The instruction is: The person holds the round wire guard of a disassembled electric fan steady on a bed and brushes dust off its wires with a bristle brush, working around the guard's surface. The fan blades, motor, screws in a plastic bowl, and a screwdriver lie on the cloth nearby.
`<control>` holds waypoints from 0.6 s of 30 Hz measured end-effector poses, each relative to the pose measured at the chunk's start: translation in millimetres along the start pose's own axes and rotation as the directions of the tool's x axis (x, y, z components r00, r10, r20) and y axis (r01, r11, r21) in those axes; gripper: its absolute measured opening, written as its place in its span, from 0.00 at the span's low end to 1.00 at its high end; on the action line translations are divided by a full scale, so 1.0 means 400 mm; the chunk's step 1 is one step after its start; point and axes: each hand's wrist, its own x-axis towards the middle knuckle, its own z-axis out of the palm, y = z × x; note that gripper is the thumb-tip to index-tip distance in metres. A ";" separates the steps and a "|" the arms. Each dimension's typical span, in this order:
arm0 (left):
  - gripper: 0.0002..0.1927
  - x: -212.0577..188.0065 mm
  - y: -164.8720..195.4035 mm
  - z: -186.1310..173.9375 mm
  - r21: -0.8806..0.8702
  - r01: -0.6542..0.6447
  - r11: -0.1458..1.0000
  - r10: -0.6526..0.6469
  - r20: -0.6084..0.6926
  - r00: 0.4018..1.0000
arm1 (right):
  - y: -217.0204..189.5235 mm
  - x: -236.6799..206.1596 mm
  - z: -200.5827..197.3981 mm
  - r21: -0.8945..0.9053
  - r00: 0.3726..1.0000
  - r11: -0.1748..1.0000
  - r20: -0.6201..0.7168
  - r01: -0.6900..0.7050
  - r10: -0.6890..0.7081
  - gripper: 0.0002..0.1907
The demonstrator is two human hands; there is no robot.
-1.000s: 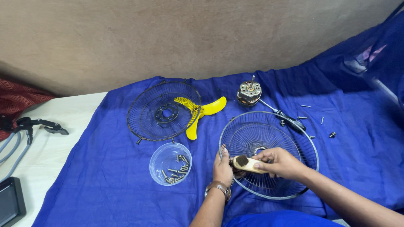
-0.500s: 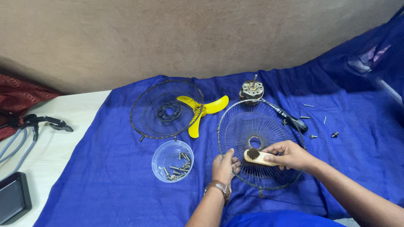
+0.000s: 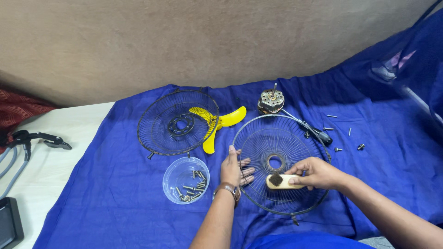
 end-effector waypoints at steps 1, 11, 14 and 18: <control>0.39 -0.011 -0.023 -0.007 -0.047 0.001 0.999 -0.001 -0.019 1.000 | -0.010 -0.002 -0.005 -0.040 1.000 0.999 0.016 -0.014 0.015 0.17; 0.37 -0.004 -0.079 -0.025 -0.119 -0.060 0.991 0.056 -0.033 0.998 | -0.088 0.055 -0.006 -0.219 1.000 0.976 -0.011 0.014 -0.016 0.19; 0.35 0.004 -0.088 -0.022 -0.159 -0.054 0.986 0.049 -0.040 0.998 | -0.101 0.094 -0.004 -0.206 0.996 0.977 -0.055 0.052 -0.065 0.18; 0.34 0.014 -0.099 -0.028 -0.168 -0.085 0.982 0.084 -0.015 0.996 | -0.118 0.140 0.004 -0.107 0.982 0.991 -0.160 0.082 -0.099 0.18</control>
